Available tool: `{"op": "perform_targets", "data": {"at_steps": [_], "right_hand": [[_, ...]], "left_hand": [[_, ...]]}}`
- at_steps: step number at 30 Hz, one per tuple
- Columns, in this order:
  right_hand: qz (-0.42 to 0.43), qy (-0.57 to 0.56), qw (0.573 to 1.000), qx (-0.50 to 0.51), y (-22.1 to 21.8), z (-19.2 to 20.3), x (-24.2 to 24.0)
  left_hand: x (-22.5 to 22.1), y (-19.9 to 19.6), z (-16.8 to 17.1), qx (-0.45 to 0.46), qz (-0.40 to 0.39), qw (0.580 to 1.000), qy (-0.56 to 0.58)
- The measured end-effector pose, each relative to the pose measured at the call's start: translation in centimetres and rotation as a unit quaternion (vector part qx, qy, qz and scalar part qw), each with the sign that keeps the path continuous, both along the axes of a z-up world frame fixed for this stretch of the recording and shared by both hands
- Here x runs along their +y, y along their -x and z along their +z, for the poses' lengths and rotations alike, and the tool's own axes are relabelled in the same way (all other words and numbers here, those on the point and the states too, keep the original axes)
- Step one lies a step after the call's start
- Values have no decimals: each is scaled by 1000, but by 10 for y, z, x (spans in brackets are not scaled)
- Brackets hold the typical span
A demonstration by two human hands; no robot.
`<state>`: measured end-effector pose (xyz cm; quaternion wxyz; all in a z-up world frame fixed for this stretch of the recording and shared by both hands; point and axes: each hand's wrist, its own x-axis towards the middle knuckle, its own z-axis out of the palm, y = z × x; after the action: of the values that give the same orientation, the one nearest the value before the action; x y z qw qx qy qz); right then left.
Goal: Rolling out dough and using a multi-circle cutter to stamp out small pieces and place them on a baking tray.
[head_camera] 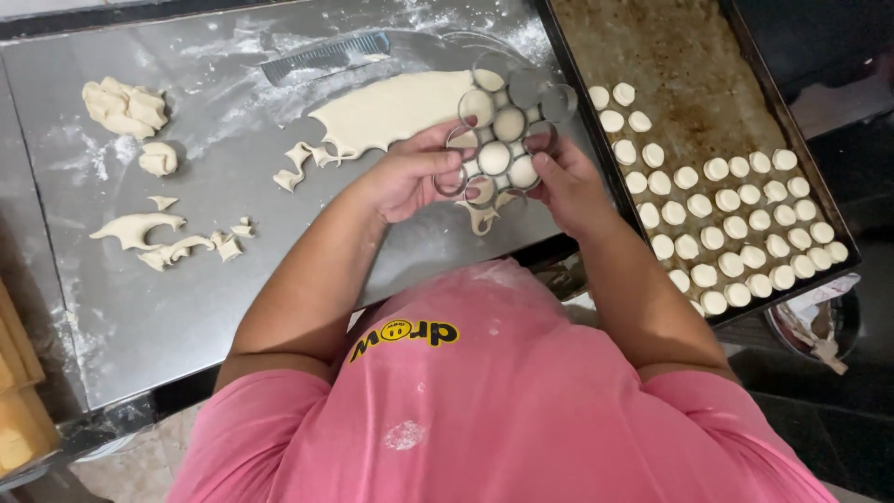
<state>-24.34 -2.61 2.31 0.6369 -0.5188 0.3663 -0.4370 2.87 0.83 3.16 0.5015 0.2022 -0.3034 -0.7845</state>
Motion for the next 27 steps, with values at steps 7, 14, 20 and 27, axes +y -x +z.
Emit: {"op": "perform_targets", "data": {"at_steps": [7,14,20,27], "right_hand": [[106,37,987,118,9,-1,-19],[51,37,994,90,-5,15,-7],[-5,62,992,107,2,-13,-17],[-84,99,955,268,-26,24,5]], "left_hand": [[11,23,17,-138,55,988,-29],[4,42,2,-128,162,978,-11],[4,47,-16,-139,208,964,86],[2,50,-35,-175,214,950,147]]}}
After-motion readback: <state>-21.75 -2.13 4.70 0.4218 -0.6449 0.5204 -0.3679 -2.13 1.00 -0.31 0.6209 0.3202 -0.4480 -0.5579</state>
